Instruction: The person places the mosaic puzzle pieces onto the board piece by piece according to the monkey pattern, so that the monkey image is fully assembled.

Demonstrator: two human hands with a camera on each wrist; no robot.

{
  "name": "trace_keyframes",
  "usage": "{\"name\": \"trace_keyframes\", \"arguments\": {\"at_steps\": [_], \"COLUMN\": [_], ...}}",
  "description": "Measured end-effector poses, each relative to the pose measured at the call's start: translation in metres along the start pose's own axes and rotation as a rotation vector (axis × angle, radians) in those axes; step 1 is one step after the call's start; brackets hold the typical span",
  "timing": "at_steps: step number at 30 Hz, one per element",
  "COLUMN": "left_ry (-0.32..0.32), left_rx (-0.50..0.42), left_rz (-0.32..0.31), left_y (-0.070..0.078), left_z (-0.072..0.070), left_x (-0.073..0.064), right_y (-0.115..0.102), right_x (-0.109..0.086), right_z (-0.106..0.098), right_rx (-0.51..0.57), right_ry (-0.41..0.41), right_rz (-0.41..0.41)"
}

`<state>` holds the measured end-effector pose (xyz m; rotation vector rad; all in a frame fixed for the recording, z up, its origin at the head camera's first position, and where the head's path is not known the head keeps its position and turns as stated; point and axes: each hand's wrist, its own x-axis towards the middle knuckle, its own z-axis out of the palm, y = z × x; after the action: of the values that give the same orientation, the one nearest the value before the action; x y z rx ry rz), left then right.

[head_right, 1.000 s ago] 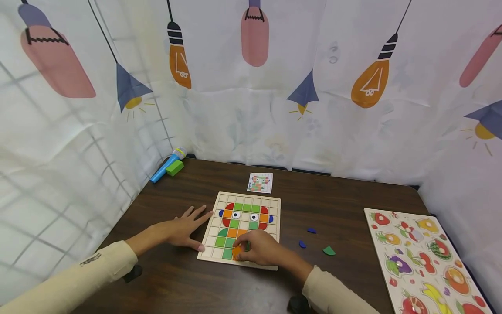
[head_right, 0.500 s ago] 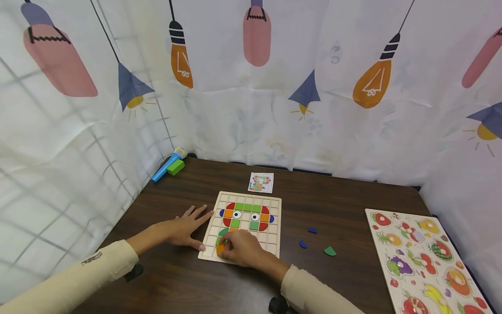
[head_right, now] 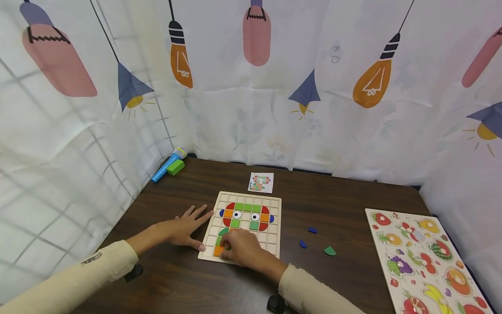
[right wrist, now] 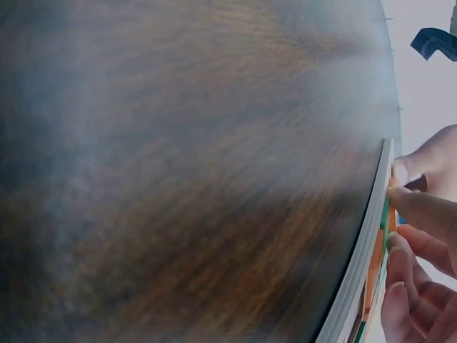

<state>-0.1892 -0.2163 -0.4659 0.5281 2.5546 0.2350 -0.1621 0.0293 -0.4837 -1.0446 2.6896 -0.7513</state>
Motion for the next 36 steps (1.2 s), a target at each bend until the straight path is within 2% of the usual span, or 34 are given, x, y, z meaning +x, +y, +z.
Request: {"name": "trace_keyframes", "arguments": {"at_steps": [10, 17, 23, 30, 36], "left_ry": [-0.004, -0.016, -0.03, -0.032, -0.036], "left_rx": [0.01, 0.013, 0.027, 0.027, 0.012], "left_rz": [-0.004, 0.001, 0.0, 0.007, 0.009], "left_y": [0.002, -0.001, -0.001, 0.0, 0.0], "left_z": [-0.001, 0.0, -0.001, -0.004, -0.004], "left_x": [0.001, 0.003, 0.003, 0.0, 0.0], "right_y": [-0.005, 0.004, 0.032, 0.08, 0.123], "right_x": [0.001, -0.001, -0.018, -0.056, -0.099], "right_z": [0.001, -0.002, -0.022, -0.056, -0.083], "right_rx": [-0.036, -0.022, 0.041, 0.121, 0.079], "right_ry": [0.009, 0.008, 0.005, 0.018, 0.09], "right_rz": [0.014, -0.033, -0.044, -0.075, 0.001]}}
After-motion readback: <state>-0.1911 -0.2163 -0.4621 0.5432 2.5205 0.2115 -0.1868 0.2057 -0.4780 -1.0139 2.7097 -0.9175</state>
